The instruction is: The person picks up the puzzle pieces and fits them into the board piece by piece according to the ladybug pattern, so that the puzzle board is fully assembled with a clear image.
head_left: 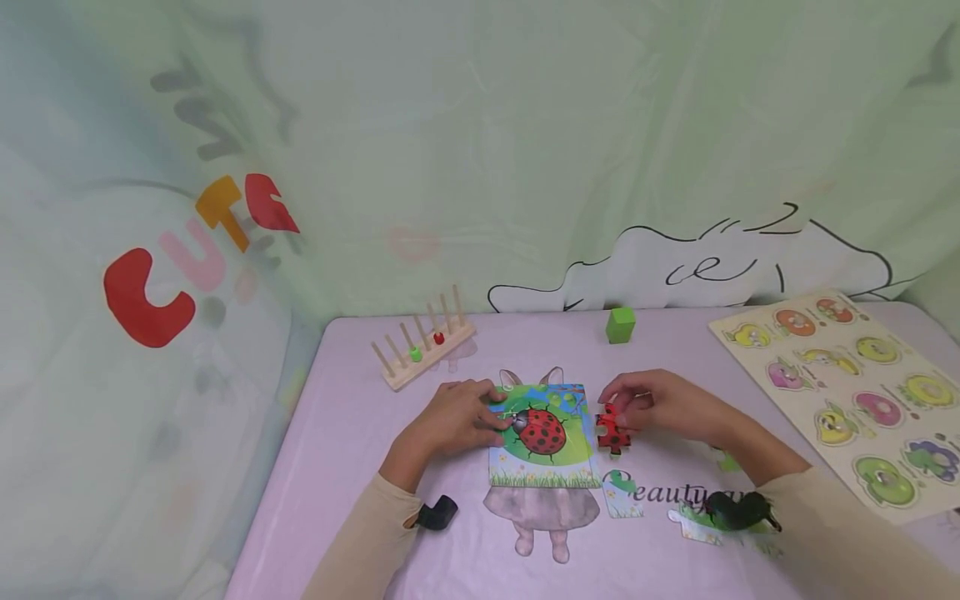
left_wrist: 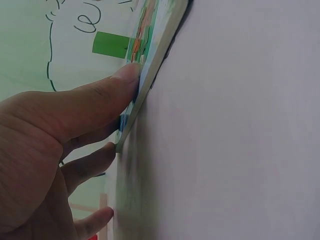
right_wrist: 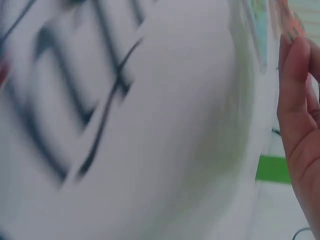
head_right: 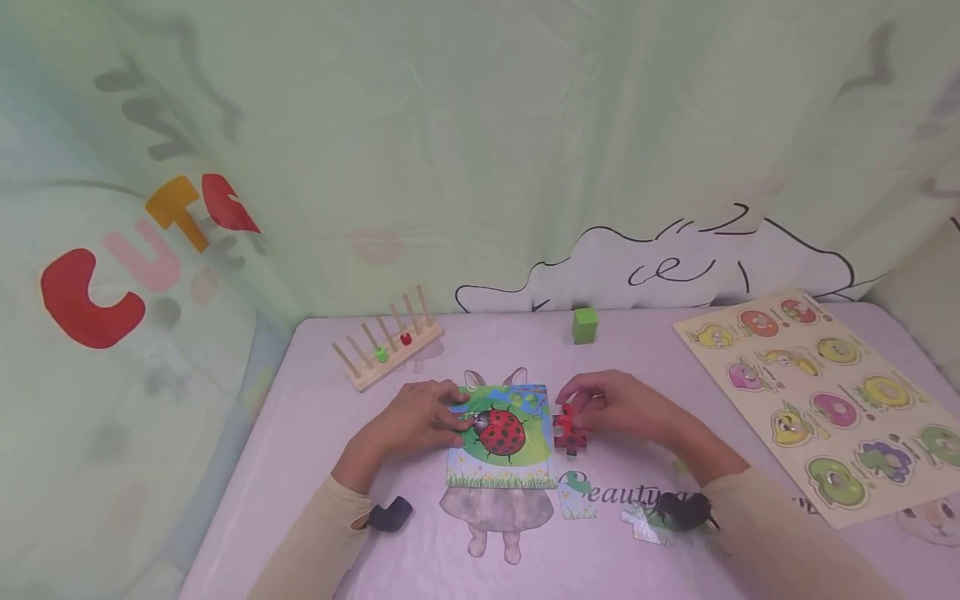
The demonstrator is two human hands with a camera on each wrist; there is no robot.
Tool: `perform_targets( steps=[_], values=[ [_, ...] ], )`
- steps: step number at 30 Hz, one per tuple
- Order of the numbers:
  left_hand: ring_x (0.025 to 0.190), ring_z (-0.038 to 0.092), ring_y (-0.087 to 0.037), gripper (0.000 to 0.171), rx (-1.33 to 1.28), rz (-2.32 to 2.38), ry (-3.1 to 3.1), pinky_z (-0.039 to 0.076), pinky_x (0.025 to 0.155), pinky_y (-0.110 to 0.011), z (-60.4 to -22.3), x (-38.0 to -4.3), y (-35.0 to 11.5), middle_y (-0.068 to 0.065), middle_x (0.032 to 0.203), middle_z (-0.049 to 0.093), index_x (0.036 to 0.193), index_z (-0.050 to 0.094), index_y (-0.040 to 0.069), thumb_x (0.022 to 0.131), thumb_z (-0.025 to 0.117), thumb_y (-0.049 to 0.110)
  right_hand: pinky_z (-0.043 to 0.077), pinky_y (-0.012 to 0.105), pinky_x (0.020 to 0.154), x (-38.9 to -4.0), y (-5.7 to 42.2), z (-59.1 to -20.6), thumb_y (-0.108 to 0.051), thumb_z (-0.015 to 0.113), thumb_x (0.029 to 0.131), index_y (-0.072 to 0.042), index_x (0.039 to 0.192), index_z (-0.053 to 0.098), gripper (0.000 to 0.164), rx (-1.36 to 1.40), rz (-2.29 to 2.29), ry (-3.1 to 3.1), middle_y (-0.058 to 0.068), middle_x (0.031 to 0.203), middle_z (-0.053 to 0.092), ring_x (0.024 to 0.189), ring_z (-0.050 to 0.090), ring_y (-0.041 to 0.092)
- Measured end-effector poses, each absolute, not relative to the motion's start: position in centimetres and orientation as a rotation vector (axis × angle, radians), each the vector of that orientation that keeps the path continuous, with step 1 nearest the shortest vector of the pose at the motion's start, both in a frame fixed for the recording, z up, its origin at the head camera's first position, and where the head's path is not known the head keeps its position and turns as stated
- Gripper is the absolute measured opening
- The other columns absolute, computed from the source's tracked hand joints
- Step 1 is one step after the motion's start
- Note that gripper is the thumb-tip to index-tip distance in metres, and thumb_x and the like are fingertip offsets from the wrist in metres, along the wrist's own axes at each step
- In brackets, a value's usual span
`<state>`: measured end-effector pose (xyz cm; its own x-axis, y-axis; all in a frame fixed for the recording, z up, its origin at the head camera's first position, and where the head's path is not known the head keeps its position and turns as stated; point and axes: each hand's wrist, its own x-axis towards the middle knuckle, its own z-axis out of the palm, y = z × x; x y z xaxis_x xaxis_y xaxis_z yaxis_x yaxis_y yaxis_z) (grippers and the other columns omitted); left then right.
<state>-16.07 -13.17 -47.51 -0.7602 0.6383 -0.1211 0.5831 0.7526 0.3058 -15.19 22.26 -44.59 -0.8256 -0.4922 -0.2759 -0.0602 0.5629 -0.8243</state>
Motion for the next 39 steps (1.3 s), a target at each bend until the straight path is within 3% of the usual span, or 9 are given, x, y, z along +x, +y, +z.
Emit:
perform_targets(
  steps=[10,18,25,32,39],
  values=[
    [0.126,0.057,-0.014,0.031,0.972,0.380,2.728,0.040,0.108,-0.049,-47.4,-16.0,-13.2,0.010,0.133,0.062,0.117,0.076,0.036,0.088,0.078,0.046,0.056,0.026,0.075,-15.6,19.3,-44.6,-0.017,0.077,0.091,-0.005,0.105,0.072,0.019,-0.455,-1.322,2.240,0.007,0.091,0.071,0.083,0.064,0.017],
    [0.126,0.057,-0.014,0.030,0.970,0.388,2.723,0.040,0.108,-0.049,-47.4,-16.0,-13.1,0.010,0.133,0.062,0.116,0.077,0.036,0.088,0.078,0.045,0.055,0.025,0.073,-15.9,17.6,-45.1,-0.017,0.077,0.090,-0.004,0.104,0.072,0.019,-0.410,-1.376,2.222,0.005,0.089,0.067,0.082,0.062,0.016],
    [0.125,0.057,-0.014,0.031,0.976,0.386,2.731,0.040,0.107,-0.049,-47.5,-16.1,-13.2,0.010,0.132,0.062,0.116,0.077,0.035,0.087,0.079,0.046,0.059,0.029,0.071,-15.8,16.1,-45.3,-0.009,0.075,0.091,0.003,0.109,0.071,0.023,-0.362,-1.462,2.156,0.007,0.086,0.066,0.075,0.066,0.018],
    [0.125,0.057,-0.015,0.030,0.978,0.392,2.732,0.040,0.107,-0.048,-47.4,-16.0,-13.2,0.009,0.132,0.062,0.116,0.077,0.034,0.087,0.079,0.045,0.052,0.029,0.059,-15.6,14.6,-45.1,-0.012,0.079,0.088,-0.003,0.099,0.075,0.016,-0.263,-1.360,2.287,0.005,0.074,0.068,0.060,0.059,0.016],
    [0.124,0.057,-0.015,0.030,0.979,0.406,2.728,0.040,0.106,-0.048,-47.5,-16.1,-13.2,0.009,0.132,0.062,0.115,0.078,0.034,0.088,0.079,0.045,0.052,0.027,0.059,-15.6,13.5,-45.5,-0.012,0.083,0.084,-0.003,0.094,0.077,0.015,-0.181,-1.303,2.348,0.002,0.069,0.071,0.059,0.065,0.012]
  ],
)
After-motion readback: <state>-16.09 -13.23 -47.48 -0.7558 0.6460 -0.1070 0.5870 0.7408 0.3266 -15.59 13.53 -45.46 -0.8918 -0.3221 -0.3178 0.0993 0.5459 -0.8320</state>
